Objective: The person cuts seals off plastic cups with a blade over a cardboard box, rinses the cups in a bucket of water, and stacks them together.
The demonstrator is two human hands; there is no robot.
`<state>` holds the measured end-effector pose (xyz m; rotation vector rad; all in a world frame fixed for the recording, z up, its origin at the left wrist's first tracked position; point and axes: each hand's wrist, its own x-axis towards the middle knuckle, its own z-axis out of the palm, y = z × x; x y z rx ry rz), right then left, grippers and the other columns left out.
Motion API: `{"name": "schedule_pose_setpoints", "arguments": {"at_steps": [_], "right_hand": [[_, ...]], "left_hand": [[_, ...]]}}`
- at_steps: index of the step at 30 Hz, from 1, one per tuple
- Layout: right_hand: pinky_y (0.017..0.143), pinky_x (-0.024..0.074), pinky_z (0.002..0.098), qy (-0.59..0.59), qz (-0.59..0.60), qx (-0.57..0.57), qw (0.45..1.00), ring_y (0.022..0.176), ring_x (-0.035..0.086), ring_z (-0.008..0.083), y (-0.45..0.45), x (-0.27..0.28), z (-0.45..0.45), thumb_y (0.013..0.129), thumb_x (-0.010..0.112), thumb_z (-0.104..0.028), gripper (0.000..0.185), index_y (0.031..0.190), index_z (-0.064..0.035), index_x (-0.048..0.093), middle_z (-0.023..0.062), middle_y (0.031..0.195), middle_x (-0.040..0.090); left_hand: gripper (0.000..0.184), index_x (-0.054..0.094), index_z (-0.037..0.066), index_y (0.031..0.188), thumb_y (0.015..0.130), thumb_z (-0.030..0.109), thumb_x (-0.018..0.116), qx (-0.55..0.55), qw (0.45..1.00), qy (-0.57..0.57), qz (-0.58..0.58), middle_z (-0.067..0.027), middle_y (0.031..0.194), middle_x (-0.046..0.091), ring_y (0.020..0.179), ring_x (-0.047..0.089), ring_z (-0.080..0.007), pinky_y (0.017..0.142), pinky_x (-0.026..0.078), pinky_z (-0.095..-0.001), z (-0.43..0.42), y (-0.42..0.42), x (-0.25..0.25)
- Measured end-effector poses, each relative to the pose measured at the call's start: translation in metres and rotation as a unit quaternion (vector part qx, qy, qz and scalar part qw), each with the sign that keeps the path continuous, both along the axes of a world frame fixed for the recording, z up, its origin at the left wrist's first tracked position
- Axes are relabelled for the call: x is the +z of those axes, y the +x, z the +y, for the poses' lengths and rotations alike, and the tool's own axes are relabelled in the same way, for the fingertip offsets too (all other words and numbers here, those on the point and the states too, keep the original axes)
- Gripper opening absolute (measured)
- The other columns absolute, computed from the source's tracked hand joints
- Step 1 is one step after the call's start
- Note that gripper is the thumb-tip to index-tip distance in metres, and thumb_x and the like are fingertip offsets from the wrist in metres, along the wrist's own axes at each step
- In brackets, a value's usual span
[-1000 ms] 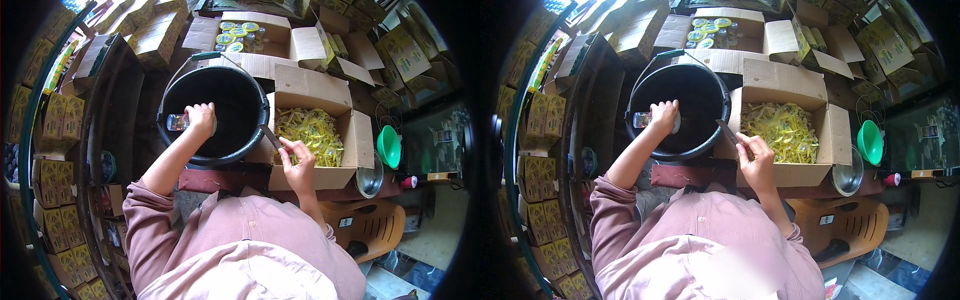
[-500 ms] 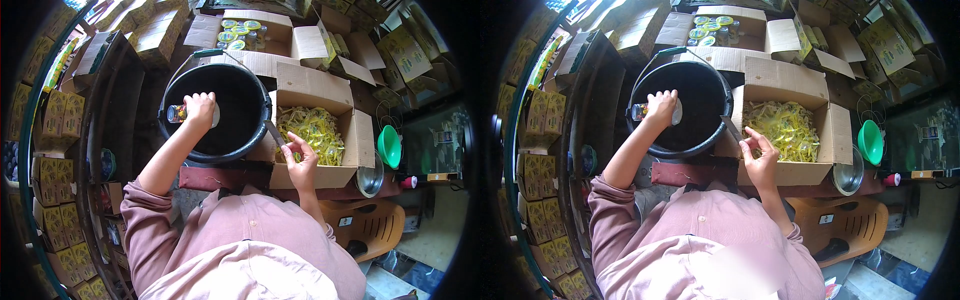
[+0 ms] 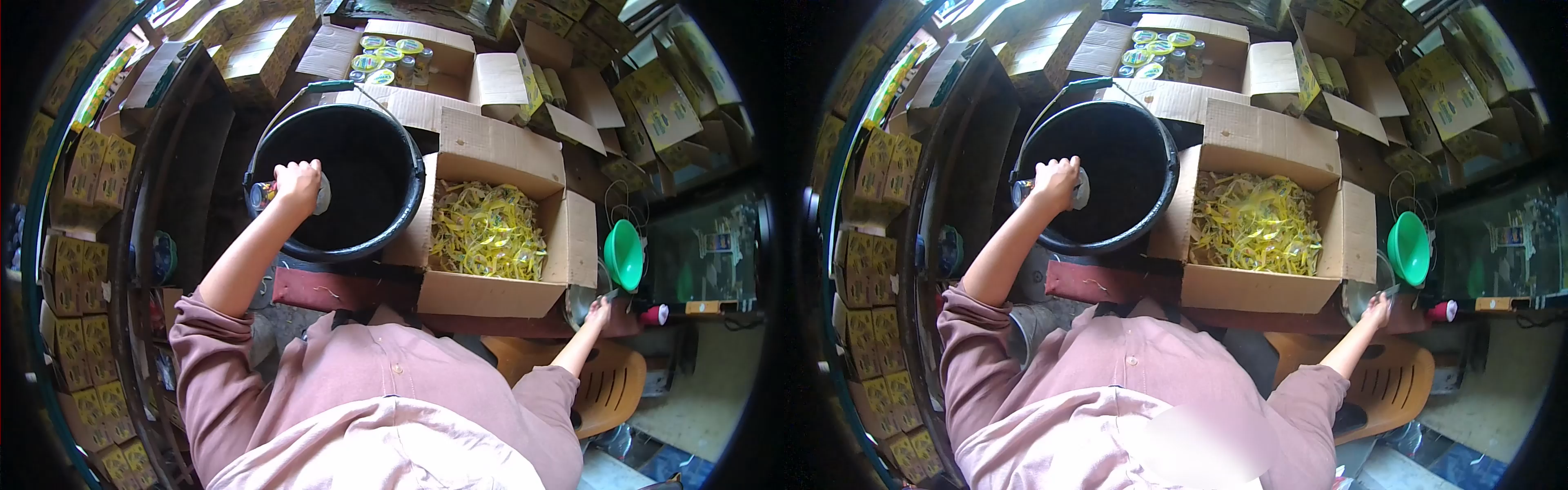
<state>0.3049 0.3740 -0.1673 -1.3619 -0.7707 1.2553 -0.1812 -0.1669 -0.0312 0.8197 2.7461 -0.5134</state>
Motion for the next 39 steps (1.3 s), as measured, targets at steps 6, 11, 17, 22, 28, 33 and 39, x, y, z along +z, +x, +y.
{"name": "schedule_pose_setpoints", "arguments": {"at_steps": [6,11,17,22,28,33,39], "right_hand": [[0.062,0.0476,0.0288,-0.186,0.031,0.122,0.974,0.068,0.056,0.016,0.02,-0.074,0.047,0.078,0.062,-0.011,0.009,0.087,-0.0107,0.059,0.0047,0.08,0.06],[0.068,0.0474,0.0315,-0.215,0.015,0.157,0.964,0.076,0.057,0.0198,0.013,-0.09,0.049,0.077,0.061,-0.01,0.012,0.089,-0.0115,0.061,0.0067,0.085,0.061],[0.075,0.0473,0.0347,-0.223,-0.028,0.184,0.957,0.085,0.058,0.0243,0.014,-0.1,0.051,0.075,0.059,-0.01,0.017,0.092,-0.0124,0.063,0.0092,0.091,0.062],[0.08,0.0471,0.0374,-0.174,-0.174,0.204,0.947,0.093,0.059,0.0281,0.024,-0.093,0.056,0.074,0.057,-0.009,0.022,0.094,-0.0131,0.066,0.0113,0.096,0.064],[0.08,0.0481,0.0406,0.062,-0.748,0.226,0.621,0.094,0.06,0.0308,-0.014,0.036,0.009,0.068,0.055,-0.004,0.031,0.095,-0.0151,0.067,0.0147,0.099,0.063],[0.073,0.0494,0.0379,0.165,-0.691,0.241,0.661,0.079,0.064,0.0295,-0.012,0.067,-0.003,0.07,0.056,-0.003,0.025,0.092,-0.009,0.066,0.0152,0.084,0.066],[0.069,0.0494,0.0379,0.236,-0.69,0.207,0.652,0.073,0.064,0.03,-0.005,0.06,-0.005,0.068,0.056,0.0,0.024,0.089,-0.0052,0.066,0.0172,0.078,0.065]], "left_hand": [[0.08,0.042,0.007,0.115,0.049,0.021,0.084,0.022,1.0,-0.009,-0.011,-0.0095,0.103,0.058,0.1,0.056,-0.0267,0.078,0.044,-0.0425,0.002,0.005,0.005],[0.081,0.042,0.006,0.116,0.048,0.021,0.085,0.037,0.999,-0.013,-0.018,-0.0096,0.104,0.058,0.099,0.056,-0.0267,0.078,0.044,-0.0428,0.008,0.006,0.005],[0.083,0.042,0.006,0.117,0.048,0.022,0.085,0.038,0.999,-0.028,-0.025,-0.0095,0.104,0.058,0.099,0.056,-0.0265,0.078,0.044,-0.0426,0.015,0.007,0.006],[0.083,0.042,0.006,0.117,0.048,0.022,0.085,0.032,0.999,-0.027,-0.022,-0.0094,0.103,0.058,0.099,0.056,-0.0266,0.078,0.044,-0.0417,0.018,0.007,0.006],[0.081,0.044,0.006,0.115,0.047,0.021,0.085,0.014,1.0,-0.025,-0.011,-0.0099,0.102,0.059,0.099,0.056,-0.0264,0.077,0.043,-0.0412,0.016,0.002,0.004],[0.078,0.044,0.006,0.114,0.048,0.02,0.084,0.005,1.0,-0.011,-0.014,-0.0099,0.102,0.058,0.098,0.056,-0.0263,0.077,0.043,-0.0412,0.015,-0.001,0.006],[0.077,0.044,0.006,0.114,0.05,0.021,0.083,0.006,1.0,-0.01,-0.023,-0.0096,0.103,0.058,0.099,0.056,-0.026,0.077,0.043,-0.0413,0.013,-0.003,0.005]]}}
